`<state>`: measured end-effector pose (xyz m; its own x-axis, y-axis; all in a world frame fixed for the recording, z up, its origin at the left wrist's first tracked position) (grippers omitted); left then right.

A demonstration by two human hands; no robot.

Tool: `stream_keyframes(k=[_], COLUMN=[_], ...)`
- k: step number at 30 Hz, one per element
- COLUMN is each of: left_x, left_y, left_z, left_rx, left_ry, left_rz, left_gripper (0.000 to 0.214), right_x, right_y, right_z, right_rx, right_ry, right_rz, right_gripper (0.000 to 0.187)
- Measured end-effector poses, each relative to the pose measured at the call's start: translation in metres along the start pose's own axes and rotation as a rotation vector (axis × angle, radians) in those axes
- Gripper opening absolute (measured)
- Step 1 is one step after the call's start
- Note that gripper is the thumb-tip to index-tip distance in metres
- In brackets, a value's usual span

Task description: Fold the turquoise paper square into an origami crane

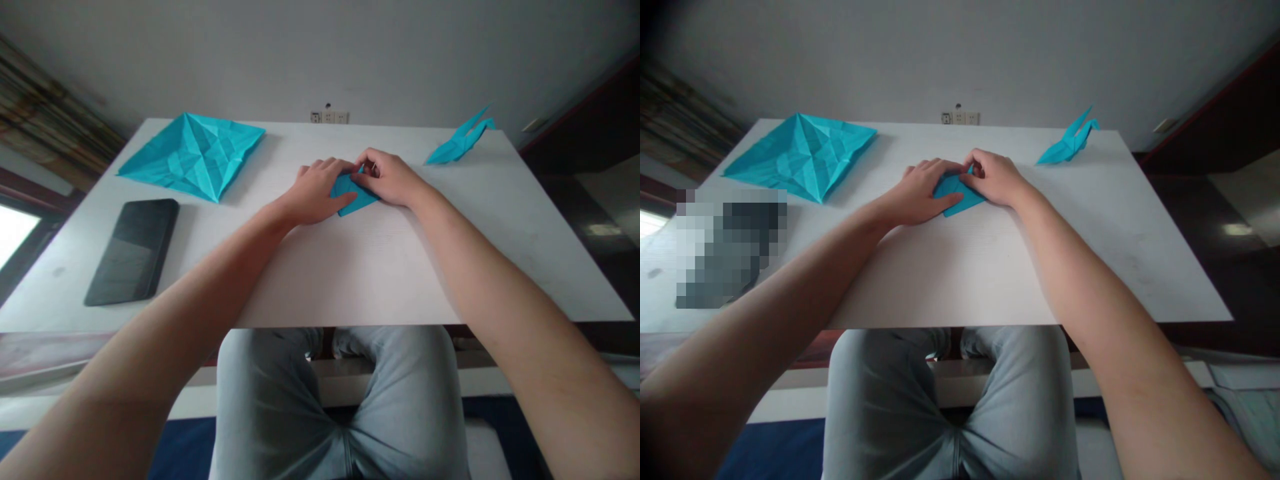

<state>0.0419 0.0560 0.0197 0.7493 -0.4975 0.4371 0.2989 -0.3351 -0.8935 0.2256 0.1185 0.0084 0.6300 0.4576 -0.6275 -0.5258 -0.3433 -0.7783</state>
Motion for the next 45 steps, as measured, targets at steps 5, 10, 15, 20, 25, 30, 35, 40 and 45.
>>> stream_keyframes(k=[5, 10, 15, 20, 25, 30, 35, 40, 45], left_x=[0.0010, 0.0000, 0.0006, 0.0006, 0.0015, 0.0029, 0.0020, -0.0002, 0.0011], left_y=[-0.0004, 0.0002, 0.0002, 0.0004, -0.0002, -0.0004, -0.0003, 0.0001, -0.0004], left_z=[-0.0008, -0.0005, 0.0001, -0.0003, -0.0007, -0.0014, -0.0017, -0.0017, -0.0023], left_rx=[0.002, -0.002, 0.001, -0.007, -0.011, -0.018, -0.010, -0.002, -0.008], left_ry=[0.000, 0.009, 0.005, 0.009, 0.002, -0.014, 0.001, 0.002, -0.008], left_rz=[-0.001, -0.004, 0.001, 0.004, 0.013, 0.007, 0.006, -0.002, -0.001], left_gripper=[0.074, 0.074, 0.076, 0.076, 0.075, 0.077, 0.075, 0.072, 0.073], right_x=[-0.0008, -0.0029, -0.0005, 0.0048, 0.0047, 0.0026, 0.0003, -0.0018, -0.0031], right_y=[0.0002, 0.0007, 0.0008, 0.0014, 0.0010, 0.0010, 0.0010, 0.0001, 0.0004], right_z=[0.0008, 0.0009, 0.0021, 0.0035, 0.0026, 0.0020, 0.0017, 0.0007, 0.0012], right_rx=[0.002, -0.012, -0.008, -0.009, -0.011, -0.009, -0.009, -0.009, -0.010], right_ry=[0.004, 0.010, -0.001, -0.010, -0.010, -0.004, 0.009, 0.031, 0.032], right_rz=[0.002, -0.001, -0.005, 0.007, 0.017, 0.014, 0.021, 0.027, 0.013], right_gripper=[0.019, 0.014, 0.015, 0.010, 0.018, 0.017, 0.018, 0.015, 0.009])
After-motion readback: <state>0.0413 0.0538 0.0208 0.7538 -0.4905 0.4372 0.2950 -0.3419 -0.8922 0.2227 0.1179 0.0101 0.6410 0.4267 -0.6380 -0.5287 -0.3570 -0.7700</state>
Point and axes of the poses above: each hand's wrist, its own z-axis towards the middle knuckle, its own y-axis out of the palm, x = y × z, the point moved 8 cm from there along z, towards the middle knuckle, and after that the axes turned 15 degrees about -x, right-handed, at the moved point
